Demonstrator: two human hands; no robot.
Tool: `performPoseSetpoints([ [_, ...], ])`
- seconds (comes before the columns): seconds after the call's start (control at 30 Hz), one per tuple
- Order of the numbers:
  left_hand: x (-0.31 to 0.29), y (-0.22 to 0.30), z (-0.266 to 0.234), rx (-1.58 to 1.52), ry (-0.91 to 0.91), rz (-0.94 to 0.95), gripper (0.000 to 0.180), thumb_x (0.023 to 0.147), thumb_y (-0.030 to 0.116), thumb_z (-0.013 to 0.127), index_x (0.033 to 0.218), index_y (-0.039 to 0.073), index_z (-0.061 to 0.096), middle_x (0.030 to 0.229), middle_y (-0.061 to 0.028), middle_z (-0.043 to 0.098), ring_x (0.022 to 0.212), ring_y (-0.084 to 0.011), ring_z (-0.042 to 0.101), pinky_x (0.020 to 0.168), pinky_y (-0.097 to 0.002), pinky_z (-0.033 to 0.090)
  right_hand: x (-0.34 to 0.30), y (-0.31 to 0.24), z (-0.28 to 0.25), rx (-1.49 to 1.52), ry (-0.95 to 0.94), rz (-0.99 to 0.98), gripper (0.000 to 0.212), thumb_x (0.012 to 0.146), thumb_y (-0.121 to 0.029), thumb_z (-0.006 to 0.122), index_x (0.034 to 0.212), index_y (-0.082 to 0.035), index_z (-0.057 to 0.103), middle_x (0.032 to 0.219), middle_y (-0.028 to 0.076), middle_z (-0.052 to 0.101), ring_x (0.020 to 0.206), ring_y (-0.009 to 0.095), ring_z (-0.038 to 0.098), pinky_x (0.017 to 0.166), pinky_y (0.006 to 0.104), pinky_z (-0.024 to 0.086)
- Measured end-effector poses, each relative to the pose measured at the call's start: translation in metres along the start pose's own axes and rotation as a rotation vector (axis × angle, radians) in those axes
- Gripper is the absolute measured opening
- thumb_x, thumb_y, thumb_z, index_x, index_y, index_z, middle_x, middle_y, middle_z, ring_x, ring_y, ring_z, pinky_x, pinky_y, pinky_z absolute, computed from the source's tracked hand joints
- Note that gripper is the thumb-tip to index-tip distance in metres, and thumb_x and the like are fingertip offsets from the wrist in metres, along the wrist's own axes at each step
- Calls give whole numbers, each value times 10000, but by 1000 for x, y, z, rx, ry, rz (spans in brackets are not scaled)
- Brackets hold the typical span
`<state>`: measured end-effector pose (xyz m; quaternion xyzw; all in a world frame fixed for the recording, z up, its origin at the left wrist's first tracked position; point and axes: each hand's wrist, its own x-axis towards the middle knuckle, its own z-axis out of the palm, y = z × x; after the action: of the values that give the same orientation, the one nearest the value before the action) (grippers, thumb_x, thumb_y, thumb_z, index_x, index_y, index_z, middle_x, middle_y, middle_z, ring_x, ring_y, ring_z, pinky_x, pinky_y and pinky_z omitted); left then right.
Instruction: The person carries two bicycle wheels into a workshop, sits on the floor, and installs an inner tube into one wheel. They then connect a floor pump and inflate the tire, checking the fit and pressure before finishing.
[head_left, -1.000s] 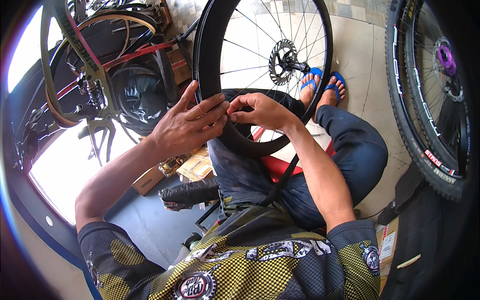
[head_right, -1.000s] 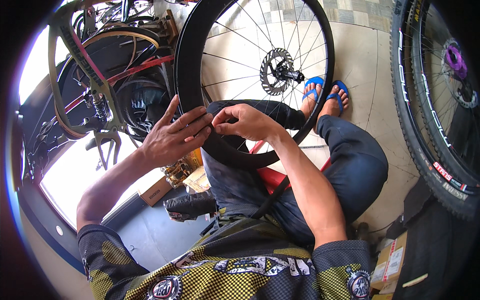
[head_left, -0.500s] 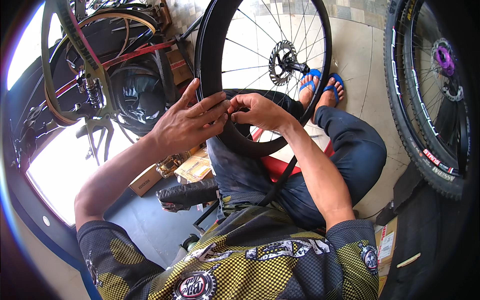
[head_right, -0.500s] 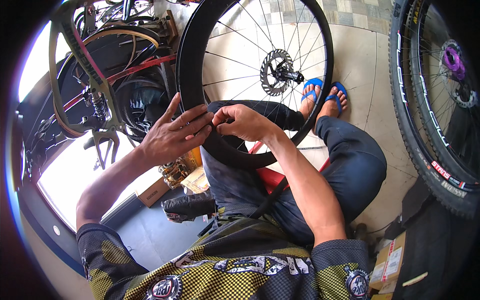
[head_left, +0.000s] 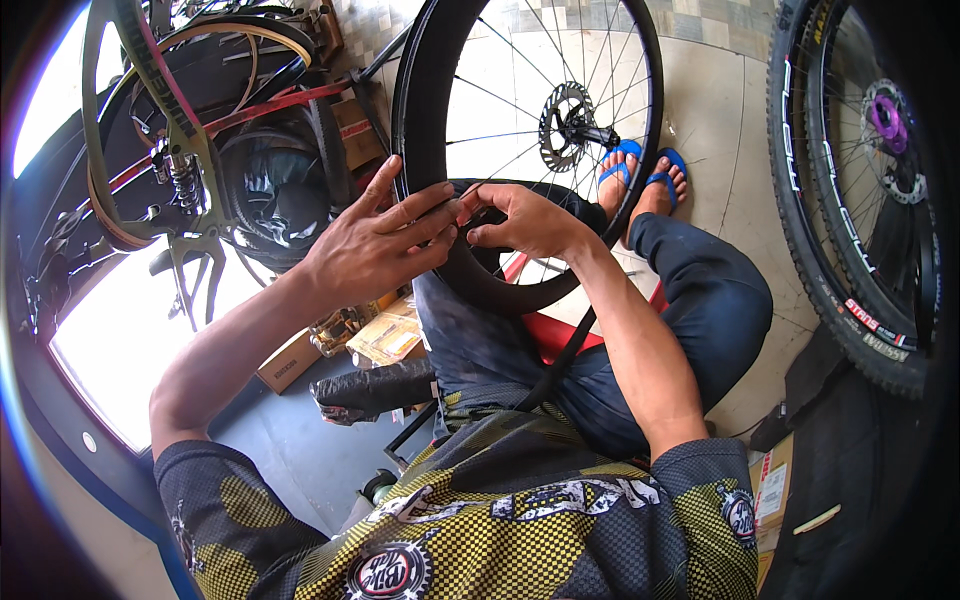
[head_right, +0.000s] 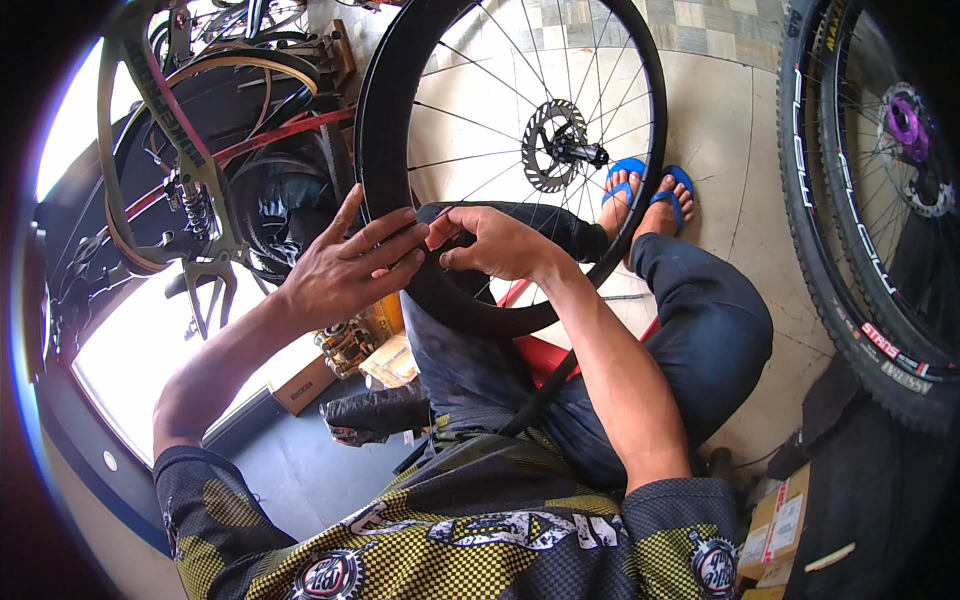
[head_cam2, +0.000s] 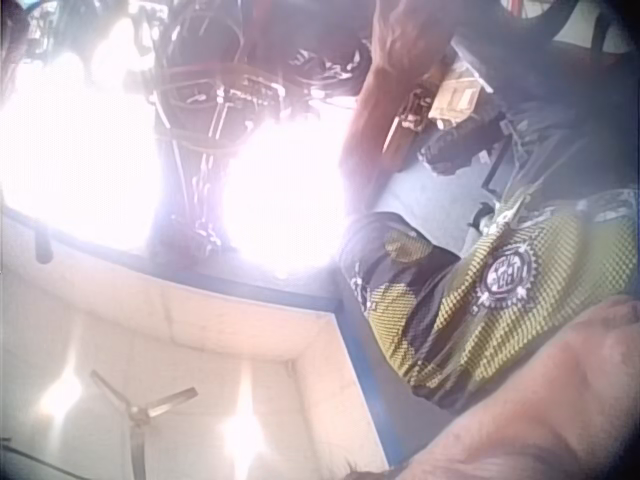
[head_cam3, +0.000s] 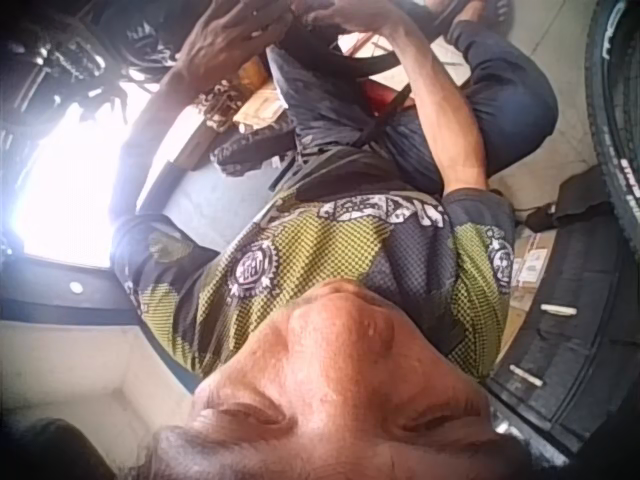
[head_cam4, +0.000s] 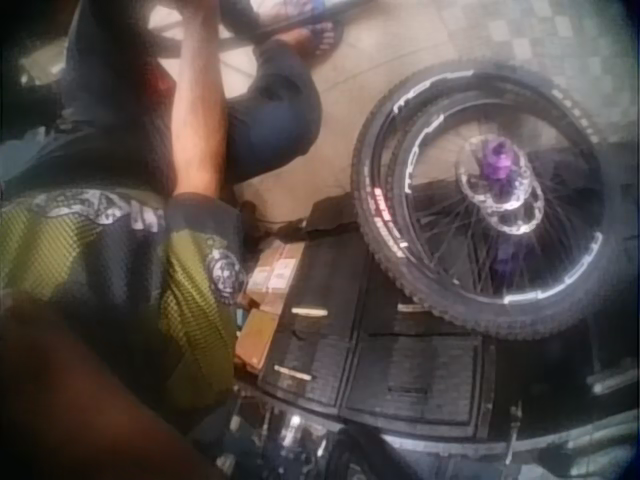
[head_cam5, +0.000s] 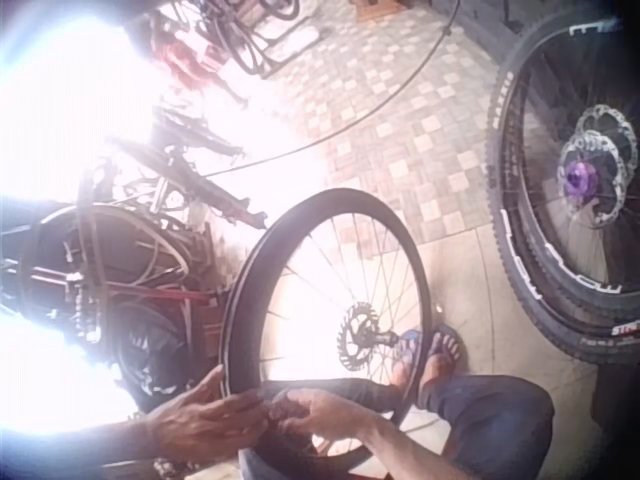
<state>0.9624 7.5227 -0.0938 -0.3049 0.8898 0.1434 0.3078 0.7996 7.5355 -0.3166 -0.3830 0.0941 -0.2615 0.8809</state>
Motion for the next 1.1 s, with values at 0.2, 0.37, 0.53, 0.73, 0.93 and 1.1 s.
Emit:
performPoseSetpoints([
  [0.2, 0, -2, 1, 4, 5, 12, 388, 860, 212, 709, 1245, 179, 669, 1482, 3, 578, 1479, -202, 448, 1264, -687, 259, 8, 4, -6, 105, -125, 218, 367, 996, -336, 768, 1172, -21, 706, 1099, 38, 725, 1016, 108, 651, 945, 290, 526],
  [0.37, -2, -1, 3, -18, 5, 9, 382, 865, 217, 708, 1243, 176, 670, 1474, 0, 580, 1479, -195, 445, 1264, -687, 260, 0, -5, -5, 46, -42, 98, 347, 1000, -328, 763, 1157, -22, 713, 1102, 46, 726, 1016, 104, 642, 936, 280, 518],
  [0.53, 0, -3, 1, 5, 6, 23, 388, 874, 235, 703, 1256, 170, 670, 1448, -4, 593, 1479, -192, 444, 1264, -689, 257, 4, 2, -8, 117, -86, 190, 340, 991, -301, 777, 1164, -16, 712, 1088, 47, 728, 1011, 105, 645, 928, 274, 522],
  [0.73, -1, -2, 2, -1, 20, 14, 367, 892, 242, 701, 1251, 169, 678, 1441, 1, 600, 1480, -189, 444, 1267, -687, 252, 4, 2, -7, 134, -90, 165, 347, 999, -295, 762, 1192, -12, 707, 1072, 42, 730, 966, 106, 655, 901, 268, 534],
  [0.93, 0, -2, 2, 9, 14, 16, 355, 898, 251, 711, 1244, 173, 680, 1436, 1, 606, 1480, -189, 444, 1262, -687, 263, 1, -4, -6, 32, -56, 108, 332, 1002, -272, 758, 1210, -18, 706, 1072, 47, 726, 959, 113, 653, 893, 272, 533],
  [1.1, 0, -2, 4, 17, 31, 17, 359, 891, 268, 720, 1235, 175, 678, 1446, 1, 600, 1477, -195, 445, 1255, -691, 276, 1, 0, -4, 11, -17, 63, 338, 994, -281, 772, 1197, -17, 715, 1062, 56, 736, 953, 116, 663, 885, 267, 538],
])
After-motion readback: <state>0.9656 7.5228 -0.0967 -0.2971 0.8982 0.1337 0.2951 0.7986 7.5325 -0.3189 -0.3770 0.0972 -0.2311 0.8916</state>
